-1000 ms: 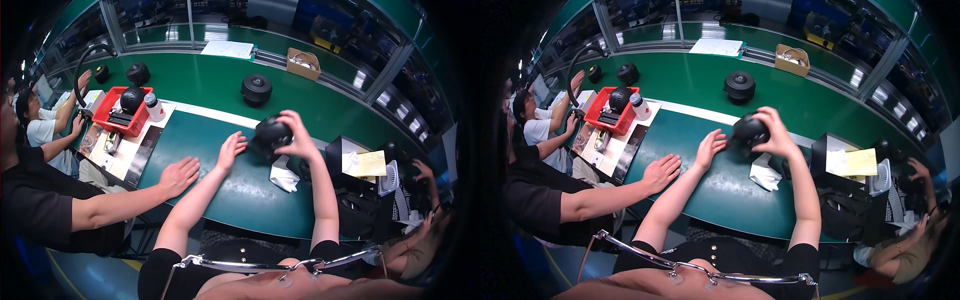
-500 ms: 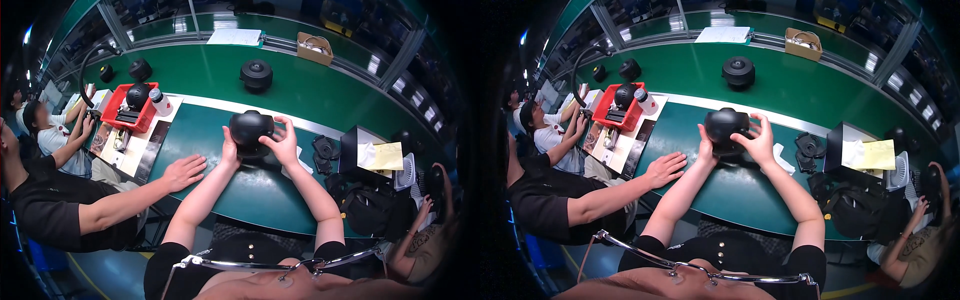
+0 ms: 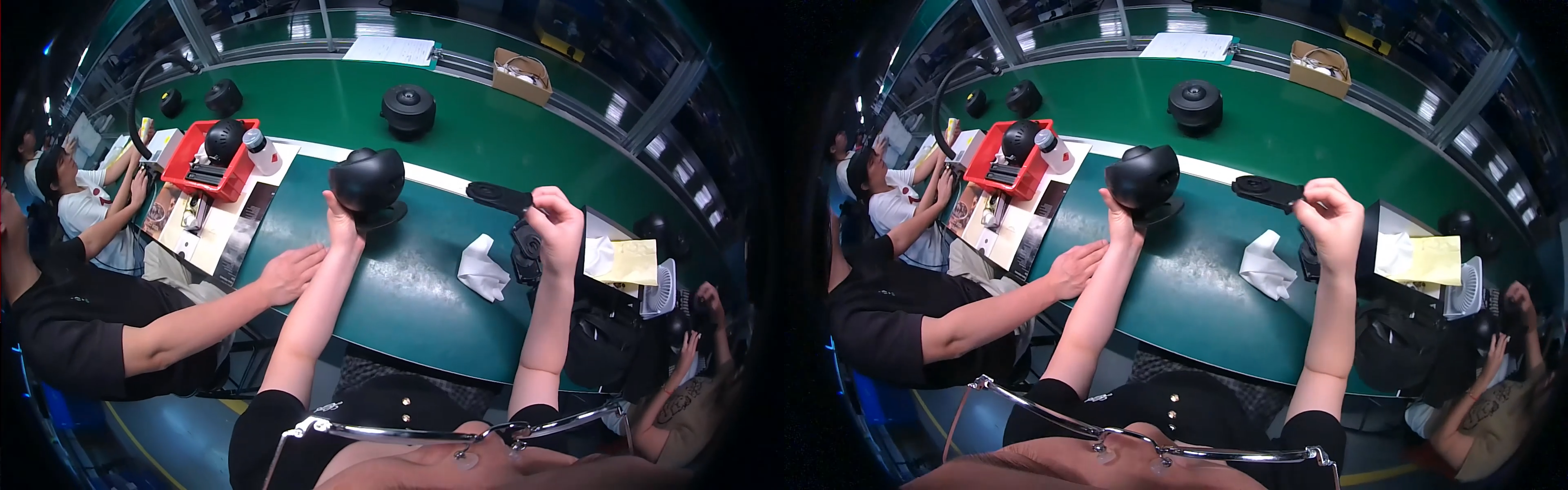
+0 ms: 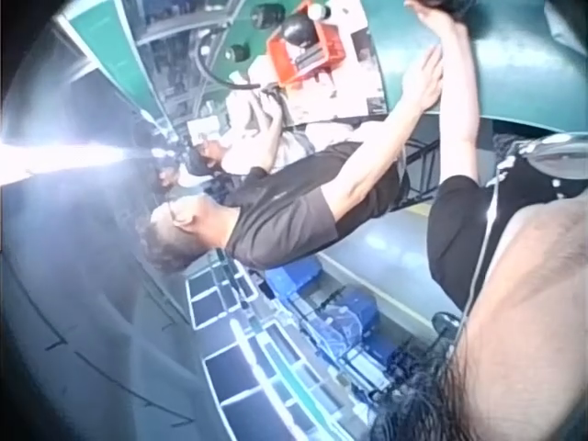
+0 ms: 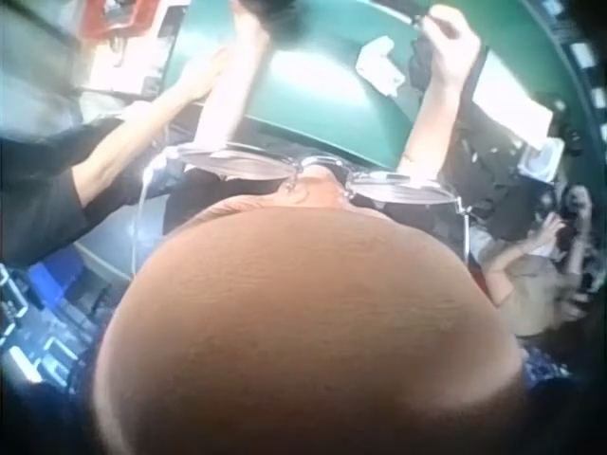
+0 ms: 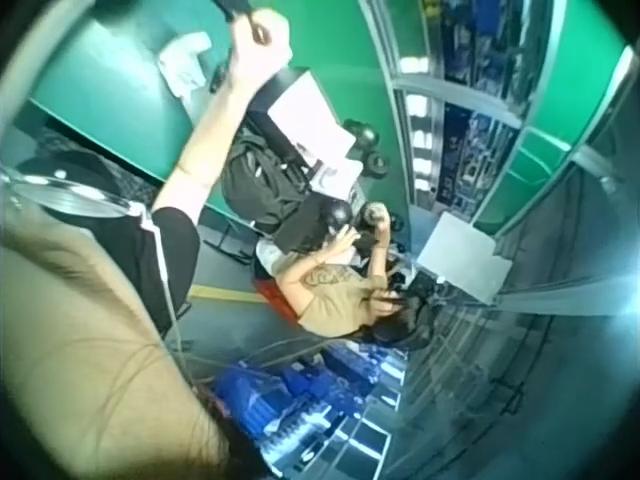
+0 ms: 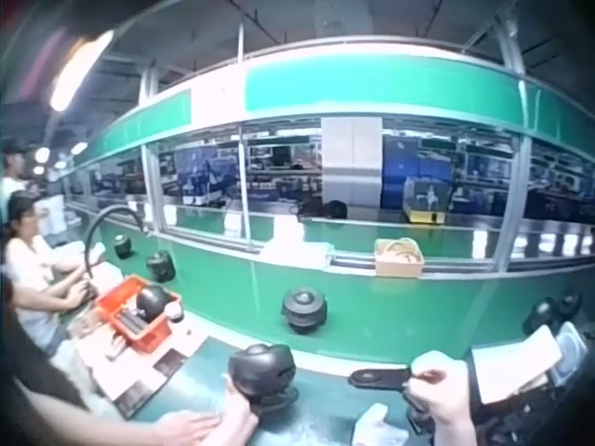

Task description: Inspecting and wiping black spherical components on an assembly line.

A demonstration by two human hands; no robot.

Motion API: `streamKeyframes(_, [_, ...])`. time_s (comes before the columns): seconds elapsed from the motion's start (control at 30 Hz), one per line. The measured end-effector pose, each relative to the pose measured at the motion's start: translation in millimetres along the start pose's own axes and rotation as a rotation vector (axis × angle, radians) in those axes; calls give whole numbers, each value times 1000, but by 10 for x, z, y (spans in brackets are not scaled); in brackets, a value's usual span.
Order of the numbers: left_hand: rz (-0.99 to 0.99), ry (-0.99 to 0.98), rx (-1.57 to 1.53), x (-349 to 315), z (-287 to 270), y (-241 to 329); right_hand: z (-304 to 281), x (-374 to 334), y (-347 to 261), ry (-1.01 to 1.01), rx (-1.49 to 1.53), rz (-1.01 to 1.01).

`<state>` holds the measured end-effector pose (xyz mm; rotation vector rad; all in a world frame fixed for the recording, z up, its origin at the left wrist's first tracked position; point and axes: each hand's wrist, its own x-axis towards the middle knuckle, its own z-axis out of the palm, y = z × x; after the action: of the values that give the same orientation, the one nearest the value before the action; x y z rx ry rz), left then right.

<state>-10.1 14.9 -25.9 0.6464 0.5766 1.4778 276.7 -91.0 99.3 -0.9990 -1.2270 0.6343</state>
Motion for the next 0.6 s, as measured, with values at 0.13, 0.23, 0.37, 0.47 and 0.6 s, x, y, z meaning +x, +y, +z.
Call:
streamKeyframes(0.13, [-2,-13,22,-84,115,-85,160,-43,53,-55,-60,30])
streamKeyframes(0.23, [-21,-52,40,-203,152,-168,472,-101,324,-104,-84,110])
streamKeyframes(0.37, [-149,-137,67,-254,256,-204,663,-197,525,-373,-39,209])
streamKeyframes(0.47, [-485,-147,-216,-191,138,-98,487,-81,473,-272,-135,74])
streamKeyframes(0.6, [-690,-347,-408,-159,69,-183,574,-70,552,-331,-93,110])
